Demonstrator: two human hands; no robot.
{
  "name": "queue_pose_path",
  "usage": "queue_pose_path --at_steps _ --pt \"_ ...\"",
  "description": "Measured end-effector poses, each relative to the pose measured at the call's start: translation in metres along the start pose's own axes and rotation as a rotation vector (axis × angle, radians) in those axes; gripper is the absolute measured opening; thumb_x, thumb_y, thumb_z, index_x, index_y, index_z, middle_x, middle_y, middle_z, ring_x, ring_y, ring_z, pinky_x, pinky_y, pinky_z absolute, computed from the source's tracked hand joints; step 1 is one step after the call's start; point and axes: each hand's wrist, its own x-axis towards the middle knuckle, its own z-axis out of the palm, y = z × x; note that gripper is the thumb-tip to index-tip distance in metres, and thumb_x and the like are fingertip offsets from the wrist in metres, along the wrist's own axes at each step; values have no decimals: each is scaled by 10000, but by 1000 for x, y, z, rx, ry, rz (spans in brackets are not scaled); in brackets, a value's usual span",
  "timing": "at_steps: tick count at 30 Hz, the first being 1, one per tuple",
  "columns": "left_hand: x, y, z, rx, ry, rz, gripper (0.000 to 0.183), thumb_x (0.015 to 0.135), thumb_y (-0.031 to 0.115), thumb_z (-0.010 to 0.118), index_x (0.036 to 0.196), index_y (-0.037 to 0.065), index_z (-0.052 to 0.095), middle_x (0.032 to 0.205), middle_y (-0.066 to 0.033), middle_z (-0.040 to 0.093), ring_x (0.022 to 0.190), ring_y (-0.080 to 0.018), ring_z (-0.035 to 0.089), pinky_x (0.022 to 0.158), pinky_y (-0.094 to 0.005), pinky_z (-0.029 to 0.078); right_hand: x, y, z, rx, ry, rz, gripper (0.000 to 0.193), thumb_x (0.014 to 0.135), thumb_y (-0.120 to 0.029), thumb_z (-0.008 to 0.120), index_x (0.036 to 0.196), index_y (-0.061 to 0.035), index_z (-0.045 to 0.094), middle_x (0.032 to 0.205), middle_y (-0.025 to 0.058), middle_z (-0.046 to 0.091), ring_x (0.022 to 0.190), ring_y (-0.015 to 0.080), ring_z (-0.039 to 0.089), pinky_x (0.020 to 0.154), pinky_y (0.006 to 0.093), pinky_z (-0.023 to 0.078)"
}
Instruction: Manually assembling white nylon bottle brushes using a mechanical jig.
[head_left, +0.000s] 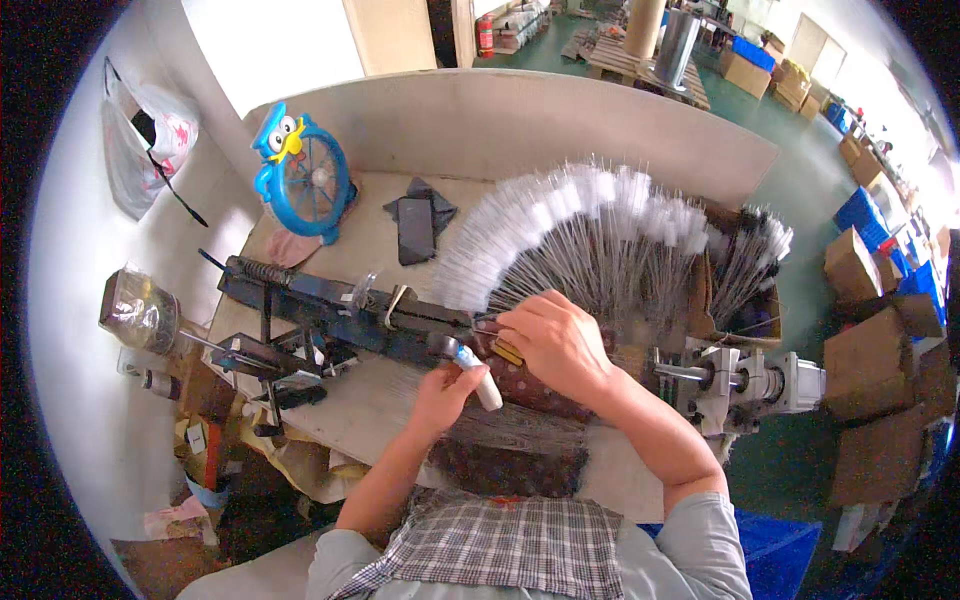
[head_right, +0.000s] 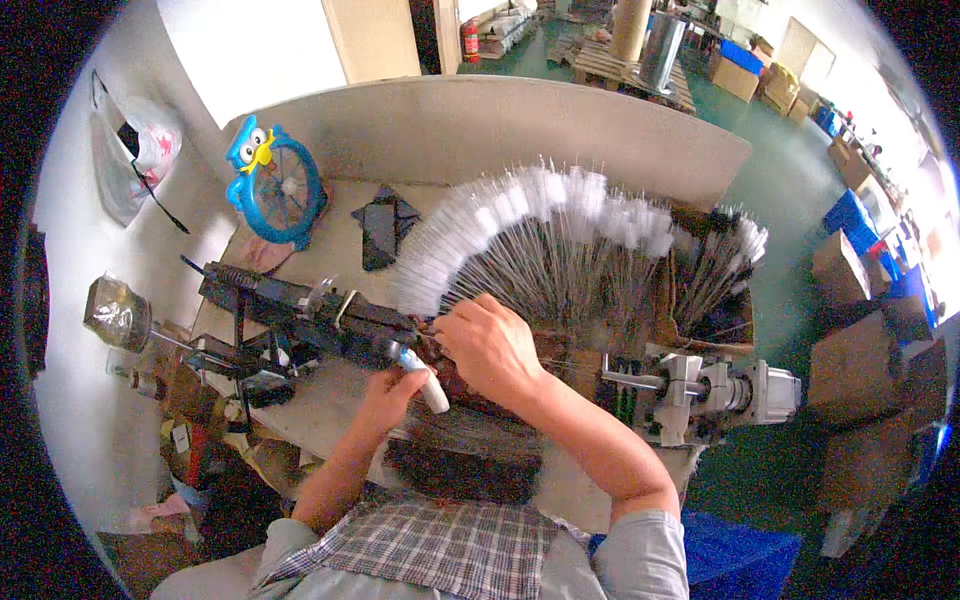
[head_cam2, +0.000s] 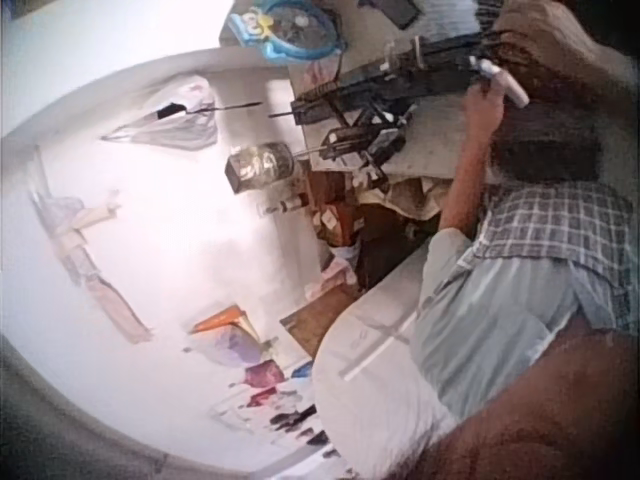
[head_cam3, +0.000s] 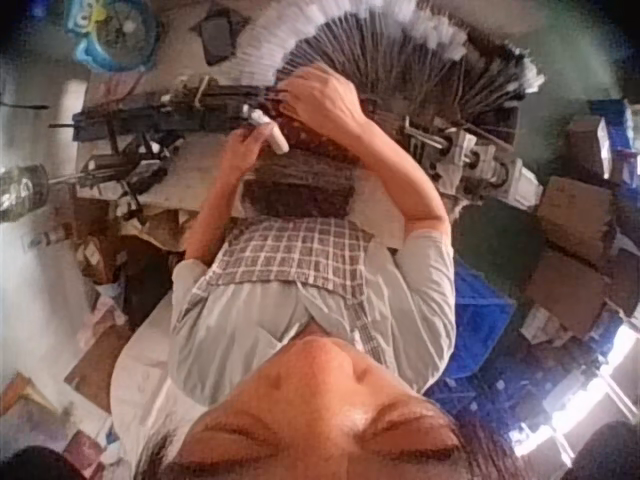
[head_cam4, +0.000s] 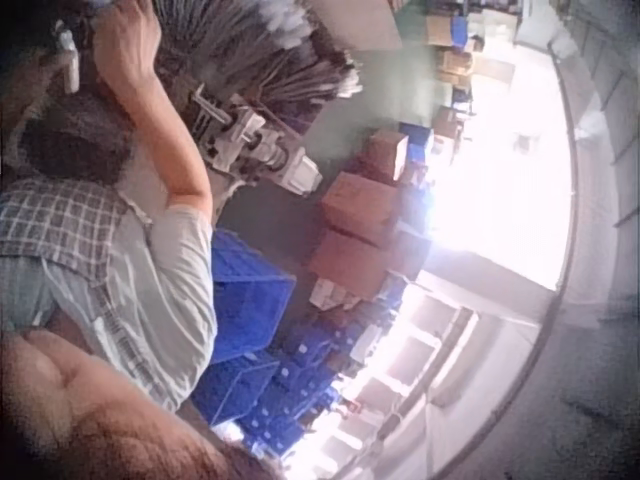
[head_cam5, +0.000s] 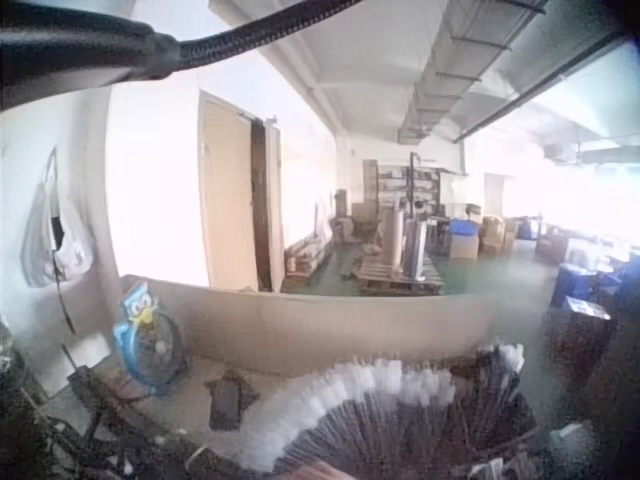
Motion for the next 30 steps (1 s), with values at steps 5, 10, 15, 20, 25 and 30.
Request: queue_pose_path --at_steps 5,10,15,20,25,30 --pt "-5 -4 32 -380 43 -166 228 814 101 576 1014 12 514 703 -57 592 619 -171 593 577 -332 501 -60 10 10 174 -238 104 221 694 -40 577 914 -53 605 798 96 626 732 301 606 641 388 499" --pt "4 -9 9 466 75 106 220 706 83 697 796 61 498 720 -84 592 531 -158 559 481 -297 463 -55 33 73 -35 -174 71 234 722 -52 546 952 -24 515 871 120 548 798 291 597 620 402 512" --pt "-2 1 -14 671 0 -143 254 783 270 660 927 79 575 819 -59 611 757 -161 589 665 -344 479 -66 25 64 44 -258 106 101 736 -76 538 836 -85 544 809 93 522 793 285 591 620 397 518" --pt "-26 -15 -93 -301 414 -322 326 829 377 626 940 74 580 844 -59 611 748 -150 607 657 -295 509 -59 15 34 91 -340 86 66 776 -120 567 805 -65 543 778 105 526 775 299 587 645 395 508" --pt "-43 -17 -149 -736 621 -380 225 817 289 654 901 88 598 787 -2 588 655 -123 563 589 -267 483 -60 18 37 178 -355 125 99 777 -88 572 863 -39 563 814 135 548 797 323 579 696 409 494" --pt "-38 -30 -160 -733 580 -282 179 808 246 659 857 80 610 717 5 571 652 -119 562 579 -252 470 -53 11 24 214 -350 127 172 776 -36 564 948 -41 579 852 149 560 798 348 571 697 416 491"
